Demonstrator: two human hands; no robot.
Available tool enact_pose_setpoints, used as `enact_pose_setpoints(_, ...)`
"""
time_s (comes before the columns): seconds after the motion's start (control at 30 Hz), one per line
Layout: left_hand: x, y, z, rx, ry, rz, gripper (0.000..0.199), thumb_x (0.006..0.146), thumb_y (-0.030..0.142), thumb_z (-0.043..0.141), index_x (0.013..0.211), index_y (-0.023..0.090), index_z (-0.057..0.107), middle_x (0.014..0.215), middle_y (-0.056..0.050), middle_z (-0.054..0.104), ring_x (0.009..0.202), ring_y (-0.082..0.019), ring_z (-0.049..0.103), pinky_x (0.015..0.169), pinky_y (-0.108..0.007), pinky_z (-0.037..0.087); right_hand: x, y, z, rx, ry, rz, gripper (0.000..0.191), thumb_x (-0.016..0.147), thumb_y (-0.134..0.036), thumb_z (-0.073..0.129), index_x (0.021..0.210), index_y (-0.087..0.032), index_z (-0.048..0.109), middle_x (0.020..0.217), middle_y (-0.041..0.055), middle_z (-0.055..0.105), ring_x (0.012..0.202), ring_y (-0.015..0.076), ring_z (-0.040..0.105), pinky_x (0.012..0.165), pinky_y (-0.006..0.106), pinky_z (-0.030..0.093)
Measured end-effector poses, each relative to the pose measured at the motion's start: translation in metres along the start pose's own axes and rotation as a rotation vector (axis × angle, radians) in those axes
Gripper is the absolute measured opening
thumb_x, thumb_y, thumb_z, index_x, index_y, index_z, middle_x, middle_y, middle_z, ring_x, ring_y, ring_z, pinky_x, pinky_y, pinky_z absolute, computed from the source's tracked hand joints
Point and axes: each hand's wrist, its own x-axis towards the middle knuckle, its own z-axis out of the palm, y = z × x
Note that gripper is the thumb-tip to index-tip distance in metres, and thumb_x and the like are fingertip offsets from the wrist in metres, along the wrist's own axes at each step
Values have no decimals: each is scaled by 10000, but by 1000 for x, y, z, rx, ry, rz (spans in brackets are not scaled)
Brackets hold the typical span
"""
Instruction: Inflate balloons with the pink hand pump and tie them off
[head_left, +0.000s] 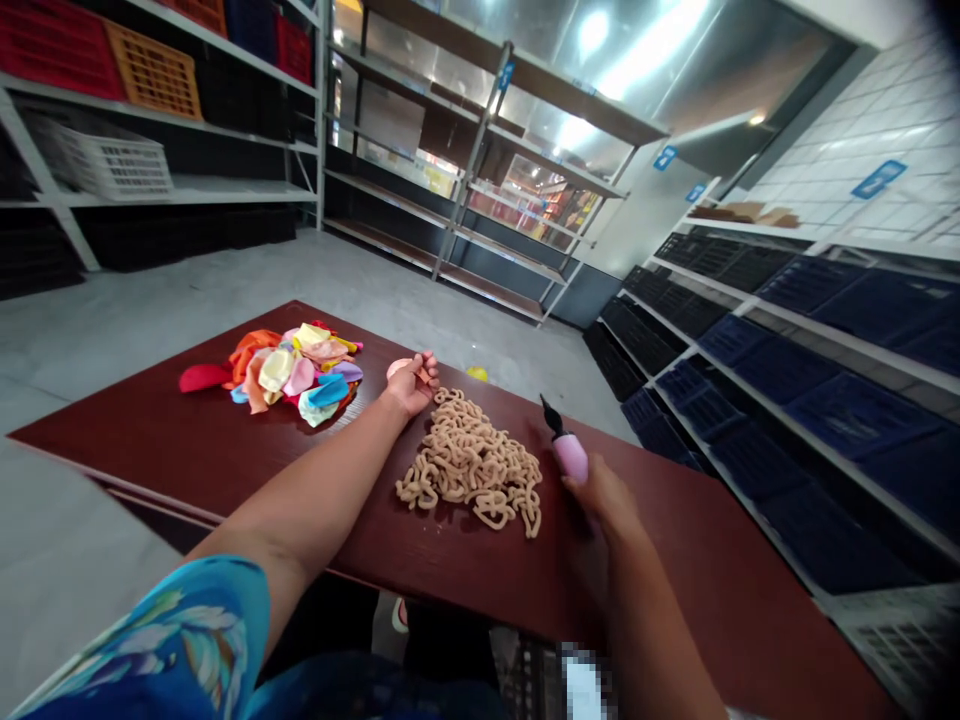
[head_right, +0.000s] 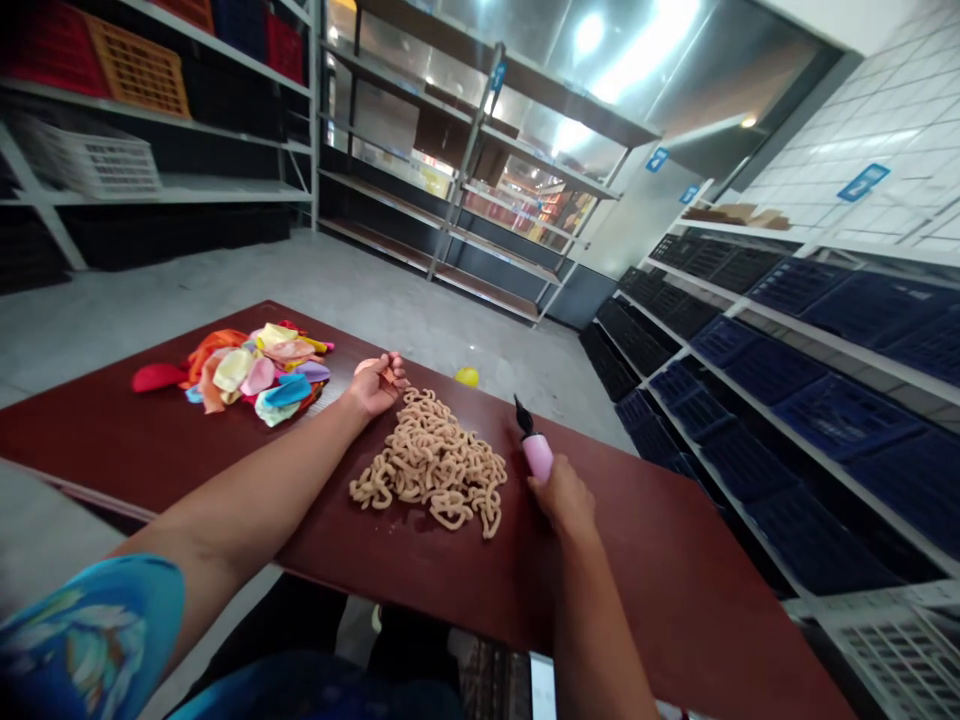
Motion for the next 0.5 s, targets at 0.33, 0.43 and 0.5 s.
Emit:
enact_pose_setpoints(0.33, 14, 16, -16, -73, 141, 122, 160, 881, 185, 406, 837, 141, 553, 749, -49, 647, 640, -124, 615, 650, -301, 486, 13, -103, -26, 212, 147, -682, 595, 719, -334, 561, 1288, -259, 403, 1260, 67, 520, 1081, 247, 522, 860, 352, 424)
enact_pose_setpoints(0.43, 16, 20, -18, -98, 152, 147, 163, 883, 190, 408, 832, 145, 557, 763, -44, 649, 651, -121, 617, 694, -315, 489, 15, -100, -14, 196, 190, -706, 600, 724, -326, 552, 1300, -263, 398, 1248, 70, 520, 1087, 247, 511, 863, 358, 427)
enact_pose_setpoints(0.5, 16, 22, -17, -104, 144, 158, 169, 884, 192, 409, 823, 147, 560, 757, -40, 644, 655, -114, 614, 703, -308, 487, 17, -94, -7, 169, 207, -705, 587, 726, -309, 545, 1296, -267, 411, 1216, 73, 535, 1060, 246, 520, 844, 359, 432)
